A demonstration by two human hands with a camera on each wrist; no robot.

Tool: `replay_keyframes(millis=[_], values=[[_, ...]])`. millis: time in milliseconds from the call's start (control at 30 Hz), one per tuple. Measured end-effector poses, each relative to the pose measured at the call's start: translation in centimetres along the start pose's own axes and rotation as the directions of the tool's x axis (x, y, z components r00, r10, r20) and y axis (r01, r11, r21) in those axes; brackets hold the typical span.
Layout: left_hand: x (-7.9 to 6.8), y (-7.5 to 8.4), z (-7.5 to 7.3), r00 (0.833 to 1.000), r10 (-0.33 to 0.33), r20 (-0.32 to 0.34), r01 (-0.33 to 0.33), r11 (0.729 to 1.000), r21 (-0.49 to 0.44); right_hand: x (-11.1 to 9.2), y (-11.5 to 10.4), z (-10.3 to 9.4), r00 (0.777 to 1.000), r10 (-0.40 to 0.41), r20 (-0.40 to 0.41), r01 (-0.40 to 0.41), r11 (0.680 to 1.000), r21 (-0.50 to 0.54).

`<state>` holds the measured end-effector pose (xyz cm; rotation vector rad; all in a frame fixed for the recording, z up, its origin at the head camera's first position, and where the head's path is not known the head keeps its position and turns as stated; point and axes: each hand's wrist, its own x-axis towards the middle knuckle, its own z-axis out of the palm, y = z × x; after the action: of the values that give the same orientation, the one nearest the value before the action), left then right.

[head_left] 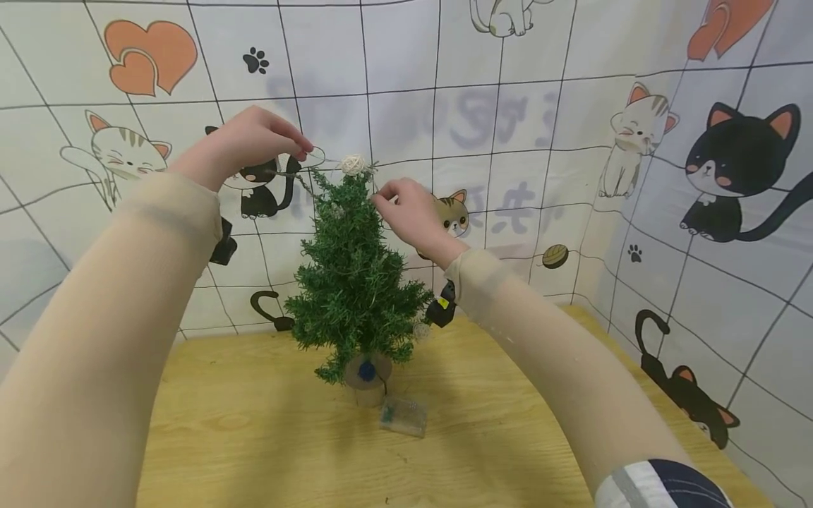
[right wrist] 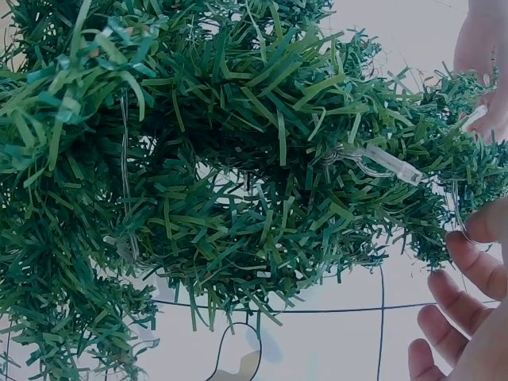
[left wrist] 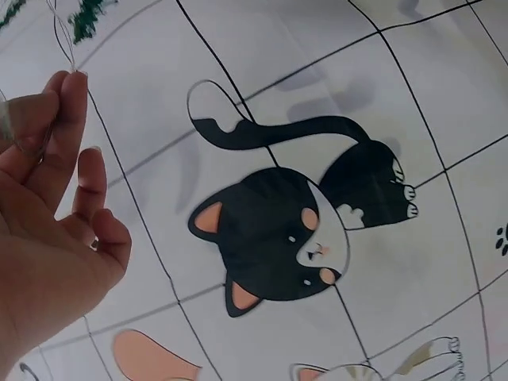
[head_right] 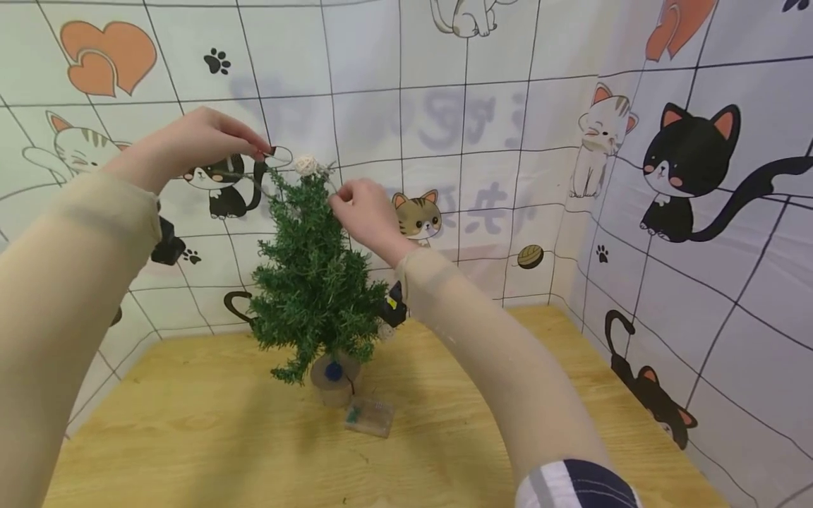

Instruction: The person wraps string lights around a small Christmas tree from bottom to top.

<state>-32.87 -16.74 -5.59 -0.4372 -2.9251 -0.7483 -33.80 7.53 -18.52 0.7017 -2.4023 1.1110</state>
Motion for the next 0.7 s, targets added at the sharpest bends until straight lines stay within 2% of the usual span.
replay_keyframes(millis=[167, 267, 433, 600, 700], values=[[-0.8, -2.3, -0.1, 1.000, -0.014, 0.015, 0.015, 0.998, -0.062, -0.1, 0.1, 0.3, 1.000, 0.000, 0.003, 0.000, 1.000, 0.012], [-0.7, -3.5, 0.7, 1.000, -0.005, 0.022, 0.007, 0.997, -0.078, -0.2, 0.2, 0.3, 1.000, 0.002, 0.002, -0.002, 1.000, 0.021], [-0.2, -5.4, 3.6, 1.000, 0.014, -0.021, -0.017, 0.989, -0.148, -0.2, 0.3, 0.3, 1.000, 0.005, 0.001, -0.005, 1.000, 0.030], [0.0, -7.0, 6.9, 0.997, 0.030, -0.072, -0.049, 0.961, -0.272, -0.4, 0.4, 0.4, 1.000, -0.007, 0.005, 0.007, 1.000, 0.024], [0.0, -7.8, 8.5, 0.995, 0.038, -0.088, -0.064, 0.947, -0.315, -0.6, 0.4, 0.5, 1.000, -0.015, 0.013, 0.015, 1.000, 0.019]])
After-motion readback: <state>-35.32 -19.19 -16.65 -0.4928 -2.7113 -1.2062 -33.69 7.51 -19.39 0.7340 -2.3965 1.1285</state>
